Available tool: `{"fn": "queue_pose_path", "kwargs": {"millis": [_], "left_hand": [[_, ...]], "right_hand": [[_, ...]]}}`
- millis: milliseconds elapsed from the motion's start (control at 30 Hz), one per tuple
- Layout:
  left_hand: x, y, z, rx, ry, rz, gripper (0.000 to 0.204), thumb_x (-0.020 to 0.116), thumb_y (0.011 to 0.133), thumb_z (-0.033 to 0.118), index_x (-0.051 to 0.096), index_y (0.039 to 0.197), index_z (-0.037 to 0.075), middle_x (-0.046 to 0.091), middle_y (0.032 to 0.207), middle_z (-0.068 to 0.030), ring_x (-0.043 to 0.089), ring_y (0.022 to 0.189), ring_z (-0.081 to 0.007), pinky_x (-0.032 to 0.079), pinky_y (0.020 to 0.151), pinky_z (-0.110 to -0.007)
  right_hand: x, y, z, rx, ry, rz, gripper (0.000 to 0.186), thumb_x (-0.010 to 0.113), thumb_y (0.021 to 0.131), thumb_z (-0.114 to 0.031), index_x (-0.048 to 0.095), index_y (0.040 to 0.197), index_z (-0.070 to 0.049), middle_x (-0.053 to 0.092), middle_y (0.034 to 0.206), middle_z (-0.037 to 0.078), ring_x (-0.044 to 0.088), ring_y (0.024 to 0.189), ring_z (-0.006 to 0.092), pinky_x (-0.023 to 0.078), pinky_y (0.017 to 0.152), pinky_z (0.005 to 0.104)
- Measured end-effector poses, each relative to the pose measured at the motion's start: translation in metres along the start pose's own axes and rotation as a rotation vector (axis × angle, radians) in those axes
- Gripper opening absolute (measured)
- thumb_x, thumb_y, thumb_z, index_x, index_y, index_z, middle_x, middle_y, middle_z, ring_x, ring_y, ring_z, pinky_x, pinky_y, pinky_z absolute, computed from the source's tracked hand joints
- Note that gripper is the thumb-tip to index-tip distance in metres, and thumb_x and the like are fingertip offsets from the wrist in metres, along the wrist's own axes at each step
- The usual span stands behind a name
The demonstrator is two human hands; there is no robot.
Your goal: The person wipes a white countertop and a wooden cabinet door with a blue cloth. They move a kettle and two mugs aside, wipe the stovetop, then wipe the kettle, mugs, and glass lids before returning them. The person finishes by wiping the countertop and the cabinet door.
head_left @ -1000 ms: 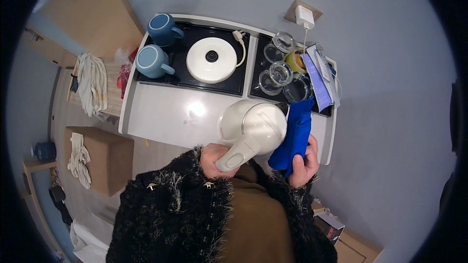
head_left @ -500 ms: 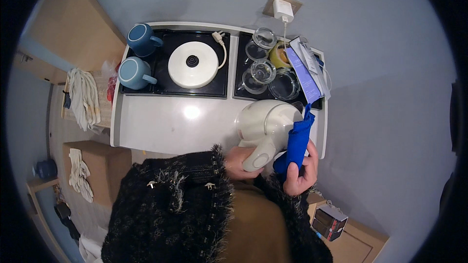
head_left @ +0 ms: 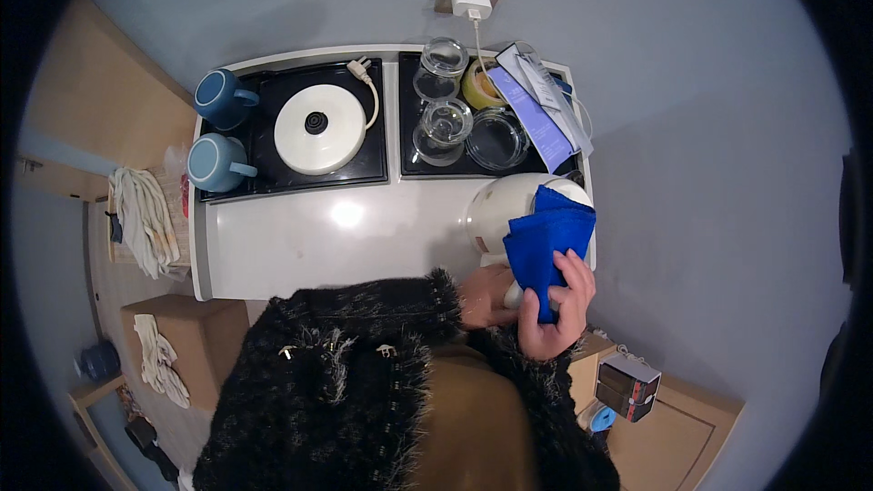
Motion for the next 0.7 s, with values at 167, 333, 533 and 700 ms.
{"fn": "queue_pose_path", "kwargs": {"millis": [167, 333, 533, 700], "left_hand": [[0.005, 0.005, -0.007, -0.009, 0.210, -0.084, 0.062, 0.069, 0.077, 0.031, 0.046, 0.128, 0.005, 0.056, 0.117, -0.0195, 0.052, 0.109, -0.0402, 0.038, 0.096, -0.048], [-0.044, -0.026, 0.005, -0.070, 0.422, 0.016, 0.059, 0.071, 0.075, 0.031, 0.050, 0.123, 0.003, 0.056, 0.113, -0.0187, 0.052, 0.106, -0.0379, 0.039, 0.094, -0.045], [-0.150, -0.065, 0.002, -0.155, 0.871, 0.470, 0.018, 0.066, 0.079, 0.011, 0.061, 0.094, 0.003, 0.060, 0.100, -0.0150, 0.056, 0.098, -0.0331, 0.043, 0.088, -0.043], [-0.212, -0.071, -0.018, -0.333, 1.218, 0.654, 0.039, 0.070, 0.076, 0.017, 0.057, 0.110, 0.003, 0.052, 0.120, -0.0173, 0.045, 0.116, -0.0357, 0.035, 0.097, -0.048]], "right_hand": [[-0.001, 0.000, -0.002, 0.009, -0.196, 0.021, 0.024, 0.068, 0.069, -0.003, 0.048, 0.081, -0.006, 0.059, 0.117, 0.021, 0.054, 0.113, 0.0381, 0.031, 0.100, 0.0514], [0.011, 0.000, -0.021, -0.062, -0.155, -0.068, 0.026, 0.070, 0.070, -0.005, 0.048, 0.083, -0.005, 0.060, 0.116, 0.018, 0.056, 0.111, 0.0346, 0.031, 0.101, 0.0491], [0.055, 0.011, -0.041, -0.149, -0.003, -0.199, 0.025, 0.069, 0.070, 0.001, 0.047, 0.082, -0.002, 0.062, 0.106, 0.019, 0.059, 0.098, 0.0366, 0.042, 0.089, 0.0472], [0.097, 0.019, -0.049, -0.117, 0.060, -0.177, 0.021, 0.071, 0.068, -0.001, 0.052, 0.077, 0.000, 0.065, 0.093, 0.017, 0.060, 0.080, 0.0338, 0.047, 0.075, 0.0412]]}}
Point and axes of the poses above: each hand's wrist, its own y-axis towards the middle knuckle, its own x-axis out of the palm, z = x × y, the point moved 2 cm from there along y, towards the middle knuckle
